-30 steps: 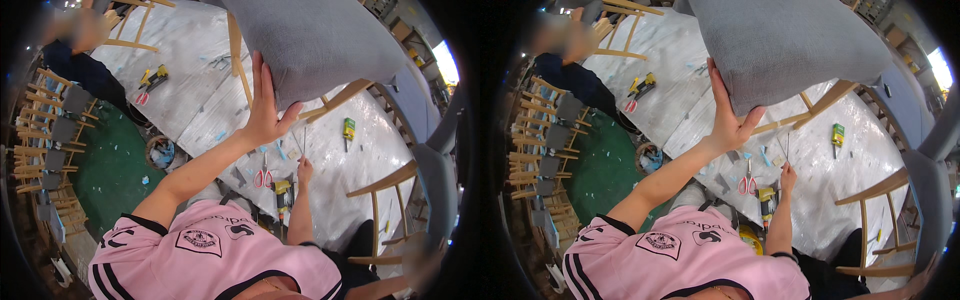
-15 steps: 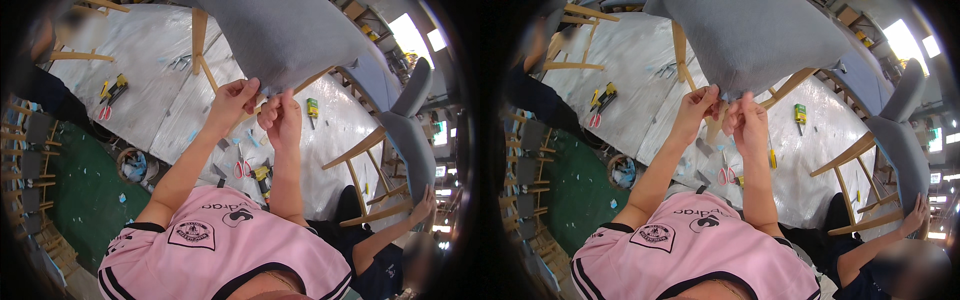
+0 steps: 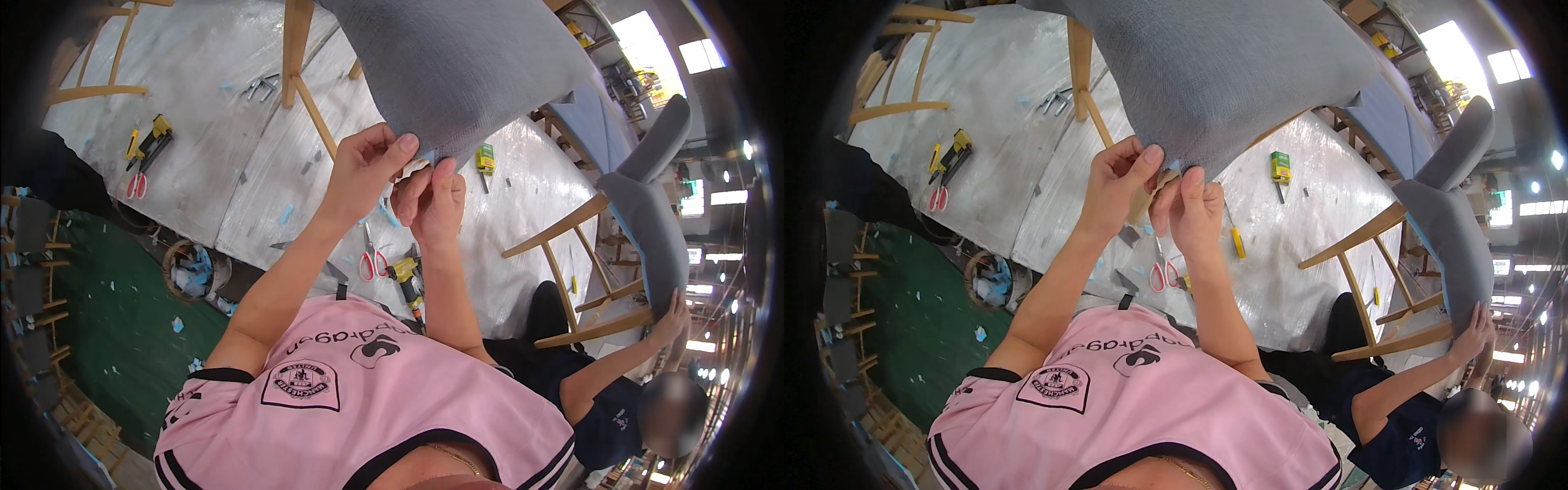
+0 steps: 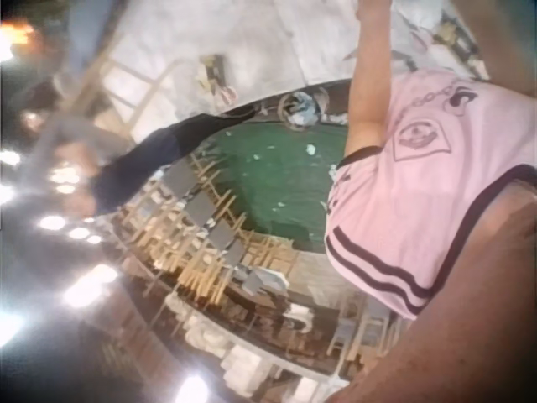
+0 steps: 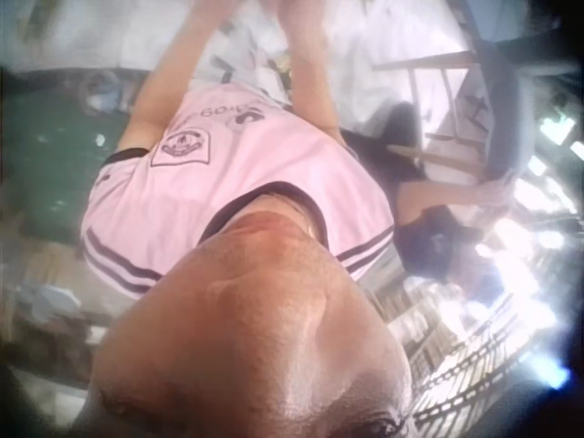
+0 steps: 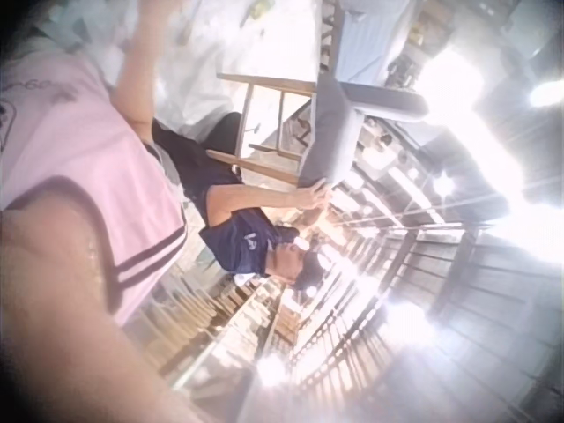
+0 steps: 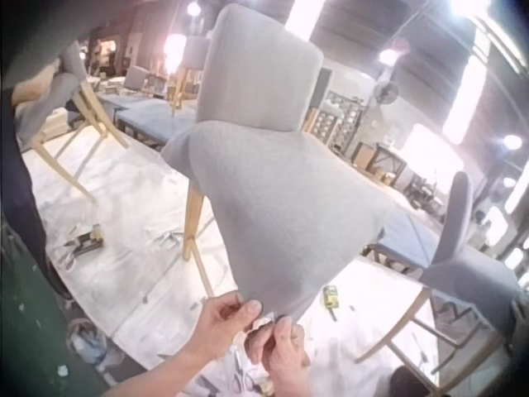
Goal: The person upholsters a wooden chair by stretching gray fabric over the seat and backrest, securing it with a staple gun, and trimming excess fabric with scissors. The person repeats these steps on multiple chairs in a workshop setting.
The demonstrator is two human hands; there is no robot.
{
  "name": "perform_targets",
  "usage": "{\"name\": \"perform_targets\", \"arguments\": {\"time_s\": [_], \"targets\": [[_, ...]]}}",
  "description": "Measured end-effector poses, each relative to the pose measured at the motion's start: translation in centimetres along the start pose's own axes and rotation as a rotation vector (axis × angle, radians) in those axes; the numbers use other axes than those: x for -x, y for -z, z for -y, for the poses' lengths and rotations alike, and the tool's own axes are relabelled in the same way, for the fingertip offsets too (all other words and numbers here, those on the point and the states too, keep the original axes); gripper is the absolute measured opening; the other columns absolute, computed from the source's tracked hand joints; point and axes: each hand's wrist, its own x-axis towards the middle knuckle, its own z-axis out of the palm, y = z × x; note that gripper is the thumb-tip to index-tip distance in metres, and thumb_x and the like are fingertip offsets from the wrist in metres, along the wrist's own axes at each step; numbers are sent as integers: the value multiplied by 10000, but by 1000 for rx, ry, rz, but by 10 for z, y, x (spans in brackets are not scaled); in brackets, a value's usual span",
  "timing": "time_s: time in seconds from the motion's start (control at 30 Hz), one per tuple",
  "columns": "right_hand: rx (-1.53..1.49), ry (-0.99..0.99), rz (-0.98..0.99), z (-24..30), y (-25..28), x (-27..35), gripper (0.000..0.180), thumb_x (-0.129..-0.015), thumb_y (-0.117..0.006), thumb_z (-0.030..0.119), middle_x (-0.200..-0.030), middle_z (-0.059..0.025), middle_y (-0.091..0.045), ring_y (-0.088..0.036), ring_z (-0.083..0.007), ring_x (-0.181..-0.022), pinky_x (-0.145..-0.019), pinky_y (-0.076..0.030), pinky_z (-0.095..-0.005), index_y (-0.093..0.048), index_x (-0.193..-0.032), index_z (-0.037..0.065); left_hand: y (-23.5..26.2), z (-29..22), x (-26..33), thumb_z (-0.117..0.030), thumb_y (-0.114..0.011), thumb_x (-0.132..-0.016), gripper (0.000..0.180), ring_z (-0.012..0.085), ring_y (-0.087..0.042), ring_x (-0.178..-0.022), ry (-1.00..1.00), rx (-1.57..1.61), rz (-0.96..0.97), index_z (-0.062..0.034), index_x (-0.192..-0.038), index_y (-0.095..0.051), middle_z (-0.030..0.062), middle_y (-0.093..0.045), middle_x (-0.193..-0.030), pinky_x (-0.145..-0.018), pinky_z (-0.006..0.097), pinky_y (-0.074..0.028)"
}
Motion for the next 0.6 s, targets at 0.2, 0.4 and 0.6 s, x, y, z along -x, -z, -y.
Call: {"name": "perform_targets", "arguments": {"time_s": [0.2, 0.4, 0.6], "targets": [[-79, 69, 36, -33, 9, -5, 704, -1075, -401, 497, -441, -49, -472, -475, -158, -401, -406, -386, -298, -507, -531, 63, 12, -3, 6, -249, -737, -954, 281, 57, -546, -648, 84, -42, 28, -42, -818, -604, -14, -599, -689, -599, 231, -419], [-140, 91, 76, -37, 16, -8, 647, -1068, -445, 476, -498, -49, -480, -471, -157, -405, -405, -384, -305, -501, -589, 44, 7, -38, -16, -253, -823, -841, 235, 176, -627, -948, -951, -806, -278, -82, -947, -702, 97, -671, -1002, -789, 333, -498], [-131, 79, 51, -34, 7, -8, 661, -1078, -367, 497, -453, -4, -392, -391, -135, -365, -387, -366, -295, -476, -587, 69, -11, -93, -102, -405, -796, -818, 508, 327, -563, -1301, -1411, -1057, 494, -121, -1230, -707, 39, -669, -1329, -1078, 462, -410]]}}
